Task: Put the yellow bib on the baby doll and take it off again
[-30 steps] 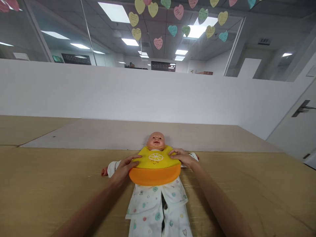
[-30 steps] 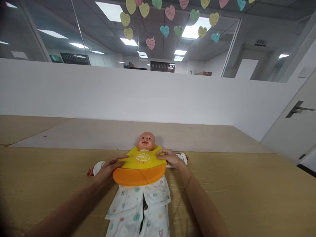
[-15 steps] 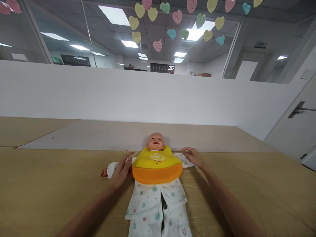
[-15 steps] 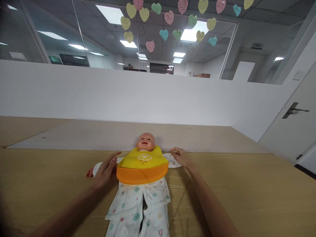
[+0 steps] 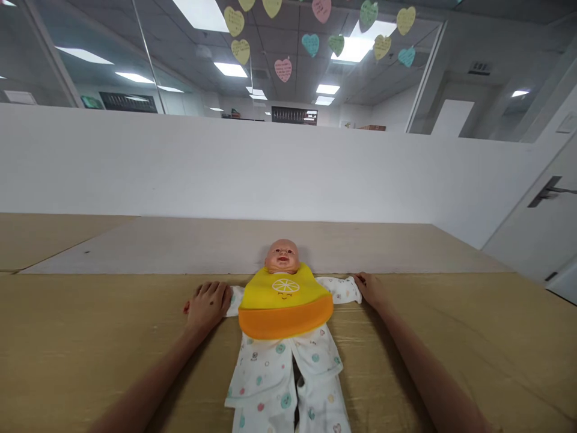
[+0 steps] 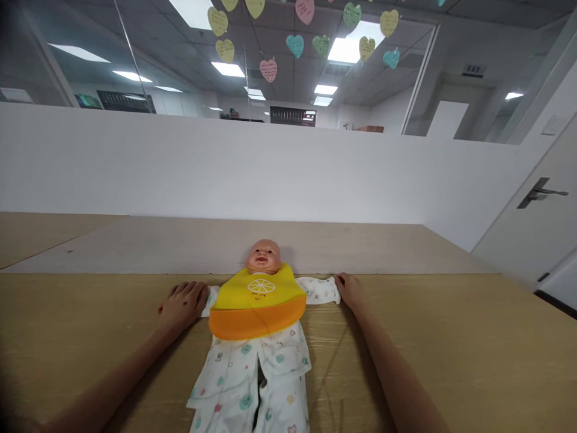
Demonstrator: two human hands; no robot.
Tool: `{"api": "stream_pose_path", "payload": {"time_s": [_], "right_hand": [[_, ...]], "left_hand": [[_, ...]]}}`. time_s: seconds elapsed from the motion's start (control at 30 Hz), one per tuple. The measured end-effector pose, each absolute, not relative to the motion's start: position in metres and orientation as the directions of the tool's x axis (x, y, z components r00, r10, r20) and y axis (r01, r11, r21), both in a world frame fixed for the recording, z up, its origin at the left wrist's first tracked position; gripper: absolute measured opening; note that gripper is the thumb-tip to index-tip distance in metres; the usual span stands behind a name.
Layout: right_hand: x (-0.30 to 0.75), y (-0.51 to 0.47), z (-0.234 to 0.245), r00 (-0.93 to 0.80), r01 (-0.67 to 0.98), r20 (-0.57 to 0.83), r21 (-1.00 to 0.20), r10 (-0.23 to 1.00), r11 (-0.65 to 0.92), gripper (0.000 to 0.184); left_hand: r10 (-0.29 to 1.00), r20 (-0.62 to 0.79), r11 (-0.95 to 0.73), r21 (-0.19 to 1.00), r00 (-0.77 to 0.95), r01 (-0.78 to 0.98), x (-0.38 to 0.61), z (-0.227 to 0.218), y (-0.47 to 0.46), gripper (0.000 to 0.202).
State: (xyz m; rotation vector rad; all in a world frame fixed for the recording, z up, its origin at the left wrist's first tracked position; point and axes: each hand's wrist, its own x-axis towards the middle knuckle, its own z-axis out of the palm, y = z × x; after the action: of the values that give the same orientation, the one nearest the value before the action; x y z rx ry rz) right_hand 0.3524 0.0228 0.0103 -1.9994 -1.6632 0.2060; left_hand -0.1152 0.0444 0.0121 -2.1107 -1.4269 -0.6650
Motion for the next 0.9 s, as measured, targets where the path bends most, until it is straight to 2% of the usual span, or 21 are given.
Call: {"api": "stream_pose_path", "payload": {"time_s": [0.1,0.3,0.63,0.8,0.9], "right_hand": [[0.354,0.018,0.013,0.208,0.863,0.191,-0.498,0.959,-0.088,0.036],[0.36,0.007,0.006,0.182,0.885,0.201,-0.46,0.962,-0.071,0.039],[0.362,-0.008,0.002,0.209,0.852,0.214,-0.518,0.954,-0.071,0.043],[0.358,-0.018,0.009,0.174,0.793,0.262,-0.609,0.949,0.023,0.05],[0.356,-0.02,0.009,0.112,0.764,0.303,-0.635,0.946,0.113,0.045]], "left_hand": [[0.675,0.648,-0.324,-0.17,0.353,0.931,-0.116,0.013,0.055,0.027],[0.663,0.66,-0.338,-0.158,0.354,0.928,-0.112,0.014,0.066,0.029],[0.648,0.693,-0.283,-0.166,0.316,0.945,-0.118,0.012,0.046,0.022],[0.639,0.706,-0.291,-0.145,0.305,0.946,-0.121,0.007,0.044,0.017],[0.64,0.703,-0.311,-0.133,0.311,0.941,-0.123,0.005,0.046,0.017]]}}
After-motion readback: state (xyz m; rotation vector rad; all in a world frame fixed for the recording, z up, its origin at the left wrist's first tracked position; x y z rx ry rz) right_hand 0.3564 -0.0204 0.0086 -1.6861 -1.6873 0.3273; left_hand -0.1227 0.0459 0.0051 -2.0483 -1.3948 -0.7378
